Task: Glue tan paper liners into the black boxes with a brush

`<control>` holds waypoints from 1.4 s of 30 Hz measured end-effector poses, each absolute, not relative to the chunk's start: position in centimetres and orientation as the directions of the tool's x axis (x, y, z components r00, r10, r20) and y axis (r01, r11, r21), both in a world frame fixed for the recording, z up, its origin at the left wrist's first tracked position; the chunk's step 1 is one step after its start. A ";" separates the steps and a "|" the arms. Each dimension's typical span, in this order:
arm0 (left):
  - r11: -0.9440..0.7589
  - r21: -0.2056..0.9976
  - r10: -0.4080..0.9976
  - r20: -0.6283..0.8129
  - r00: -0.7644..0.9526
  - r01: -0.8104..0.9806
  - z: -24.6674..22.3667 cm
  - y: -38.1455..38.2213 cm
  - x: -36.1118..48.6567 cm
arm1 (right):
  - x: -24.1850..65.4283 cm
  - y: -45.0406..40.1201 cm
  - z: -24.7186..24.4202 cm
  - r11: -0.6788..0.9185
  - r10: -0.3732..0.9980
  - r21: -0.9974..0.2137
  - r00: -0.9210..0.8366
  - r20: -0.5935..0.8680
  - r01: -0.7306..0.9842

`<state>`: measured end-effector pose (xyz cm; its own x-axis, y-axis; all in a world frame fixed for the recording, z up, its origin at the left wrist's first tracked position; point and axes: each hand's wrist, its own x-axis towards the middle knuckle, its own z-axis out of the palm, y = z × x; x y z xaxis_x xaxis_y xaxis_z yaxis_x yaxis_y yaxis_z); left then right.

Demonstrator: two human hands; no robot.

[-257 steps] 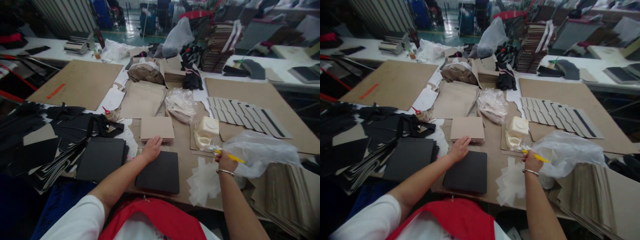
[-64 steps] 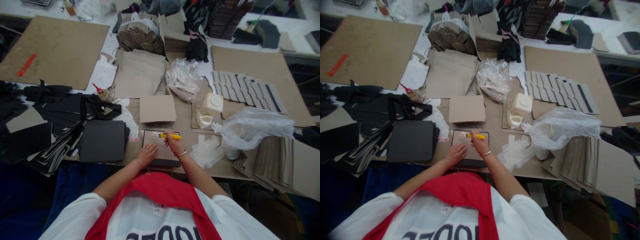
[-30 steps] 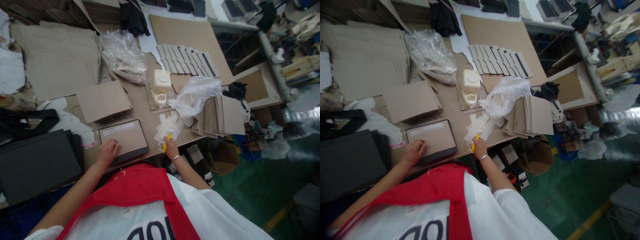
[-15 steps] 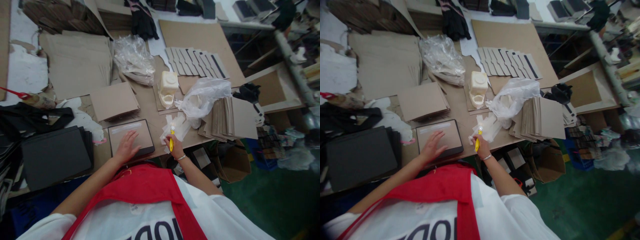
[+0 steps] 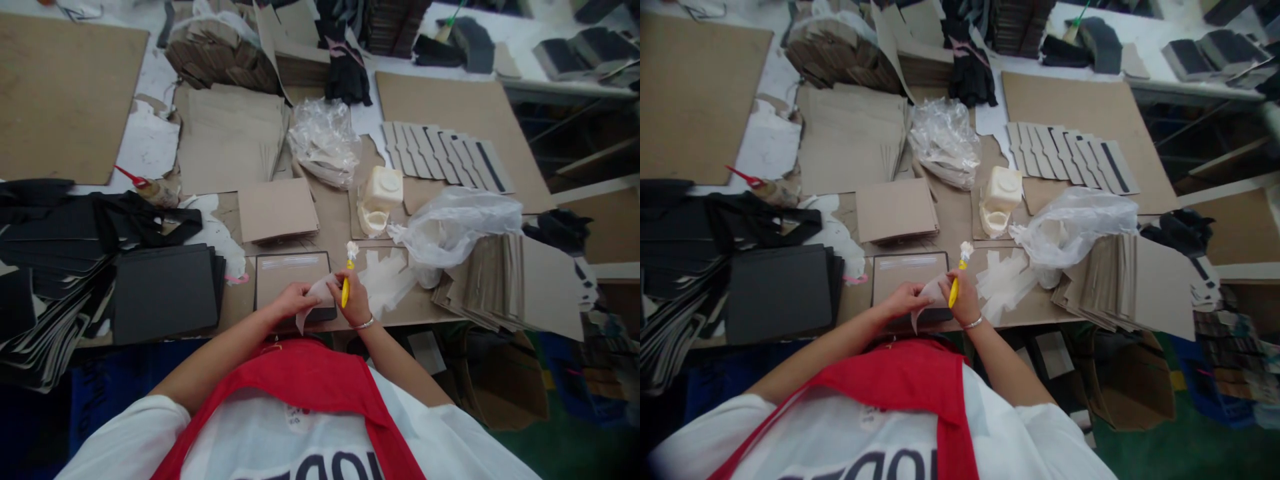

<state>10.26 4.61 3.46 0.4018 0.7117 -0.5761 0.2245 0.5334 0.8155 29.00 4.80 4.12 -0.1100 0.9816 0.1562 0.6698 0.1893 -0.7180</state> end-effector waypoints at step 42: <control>0.468 0.371 0.849 -0.441 -0.291 0.802 -0.2 8.6 0.0 | 25.1 11.0 -4.7 0.159 0.978 -0.427 -0.084 0.190 0.890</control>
<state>-0.03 8.64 -0.24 -0.2914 0.8490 -0.4407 0.8020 0.4680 0.3713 25.07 10.96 -4.75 -0.0837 0.9782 0.1898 0.8902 0.1590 -0.4270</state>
